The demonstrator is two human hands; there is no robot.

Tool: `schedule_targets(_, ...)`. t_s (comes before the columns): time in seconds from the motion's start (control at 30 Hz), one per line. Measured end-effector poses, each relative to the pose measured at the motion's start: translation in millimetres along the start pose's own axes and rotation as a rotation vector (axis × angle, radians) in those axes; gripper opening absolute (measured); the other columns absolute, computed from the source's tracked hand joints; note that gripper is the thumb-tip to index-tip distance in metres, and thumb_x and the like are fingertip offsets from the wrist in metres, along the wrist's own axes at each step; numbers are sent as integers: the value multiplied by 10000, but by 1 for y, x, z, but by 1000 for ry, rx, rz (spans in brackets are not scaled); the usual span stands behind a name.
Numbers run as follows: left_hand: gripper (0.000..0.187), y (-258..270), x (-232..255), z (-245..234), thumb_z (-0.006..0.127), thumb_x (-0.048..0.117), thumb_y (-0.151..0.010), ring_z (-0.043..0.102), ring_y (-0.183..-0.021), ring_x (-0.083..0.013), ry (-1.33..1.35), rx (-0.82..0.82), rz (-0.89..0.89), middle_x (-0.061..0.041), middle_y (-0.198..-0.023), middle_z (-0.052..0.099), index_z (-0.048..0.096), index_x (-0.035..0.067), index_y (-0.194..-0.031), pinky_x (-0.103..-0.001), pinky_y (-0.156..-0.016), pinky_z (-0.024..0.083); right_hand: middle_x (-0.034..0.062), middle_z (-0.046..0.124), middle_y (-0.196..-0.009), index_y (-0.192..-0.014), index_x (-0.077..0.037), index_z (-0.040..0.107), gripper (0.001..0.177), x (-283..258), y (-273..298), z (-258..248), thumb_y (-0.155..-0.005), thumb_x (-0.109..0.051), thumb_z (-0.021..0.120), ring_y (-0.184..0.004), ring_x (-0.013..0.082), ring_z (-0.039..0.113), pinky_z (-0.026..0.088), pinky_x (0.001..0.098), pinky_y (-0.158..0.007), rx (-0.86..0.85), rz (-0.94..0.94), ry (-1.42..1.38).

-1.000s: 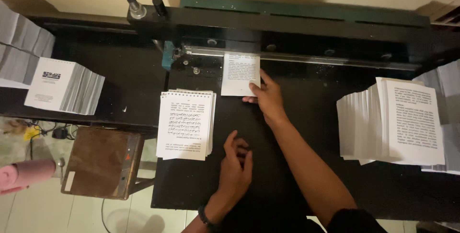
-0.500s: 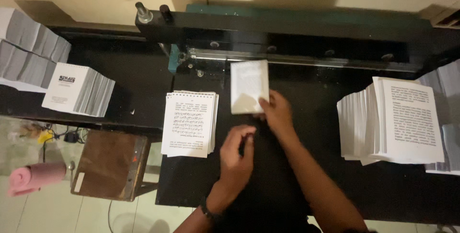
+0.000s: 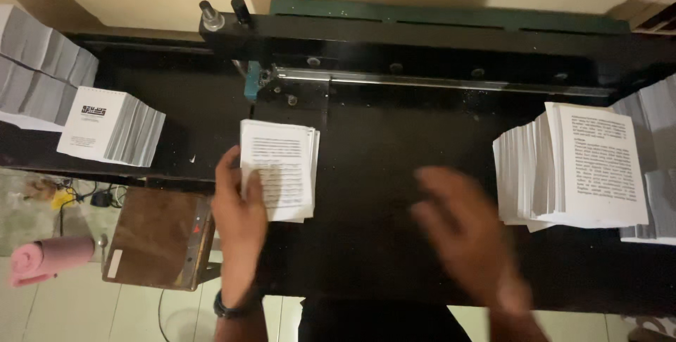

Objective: The person repeatedly picks up a stack of printed pages, folds them in half, and places them into a binding machine. The person then removes the bound booklet and places it on a growing pile of finished booklets. This process is repeated continuously throughout the clip.

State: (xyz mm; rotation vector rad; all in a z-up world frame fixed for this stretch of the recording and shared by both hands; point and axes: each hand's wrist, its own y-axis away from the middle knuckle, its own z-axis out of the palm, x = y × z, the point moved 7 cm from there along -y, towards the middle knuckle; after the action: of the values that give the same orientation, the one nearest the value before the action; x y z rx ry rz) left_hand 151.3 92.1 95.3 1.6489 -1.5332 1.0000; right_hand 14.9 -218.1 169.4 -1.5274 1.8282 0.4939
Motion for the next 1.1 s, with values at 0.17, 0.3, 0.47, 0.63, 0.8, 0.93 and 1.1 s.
schedule_targets(0.17,419,-3,-16,-5,637,117,-1015,574,-1186,-407,-289,239,325,-227,-1325,594,578,-3,-1412,-526,-950,476,158,622,-1420,-1436,-50,666,323,89,30,-127,-1114,-52,643,-1072,282,616,484,394,-877,374,240,254)
schedule_targets(0.3,193,46,48,-9,499,47,-1101,550,-1094,-342,6,389,559,-208,-1195,591,601,-35,-1242,-415,-868,426,263,688,-1181,-1399,96,768,335,197,53,-183,-1150,-128,774,-1079,370,646,454,448,-1020,446,217,622)
schedule_targets(0.47,188,94,43,51,493,-79,-962,675,-902,-313,215,146,747,-191,-1017,678,642,-26,-1065,-391,-789,572,176,729,-1259,-1359,-33,755,512,173,48,-181,-1075,-455,698,-1130,390,653,448,501,-929,393,592,584)
schedule_targets(0.63,218,109,57,85,541,-81,-960,664,-828,-221,391,-199,607,-146,-1021,667,681,19,-1095,-309,-746,547,231,740,-1184,-1361,-54,744,570,189,47,-186,-1033,-518,698,-1076,429,668,457,513,-920,357,762,526)
schedule_targets(0.8,220,108,47,92,505,-30,-1006,661,-769,-218,364,-266,522,-140,-1043,673,696,35,-1097,-344,-697,550,166,750,-1145,-1291,-15,768,528,174,47,-183,-1027,-469,820,-989,340,685,499,455,-815,466,719,534)
schedule_targets(0.93,204,105,56,85,502,-51,-1004,631,-796,-221,382,-231,557,-145,-1011,648,671,1,-1106,-345,-726,521,121,774,-1156,-1245,-67,824,448,189,55,-183,-1096,-489,832,-1010,322,711,504,446,-830,518,488,765)
schedule_targets(1.1,237,106,55,92,508,-88,-973,617,-781,-213,400,-276,549,-135,-993,645,675,12,-1106,-320,-745,514,162,786,-1098,-1279,-92,813,521,188,46,-186,-1061,-560,745,-1009,406,717,492,480,-806,376,644,699)
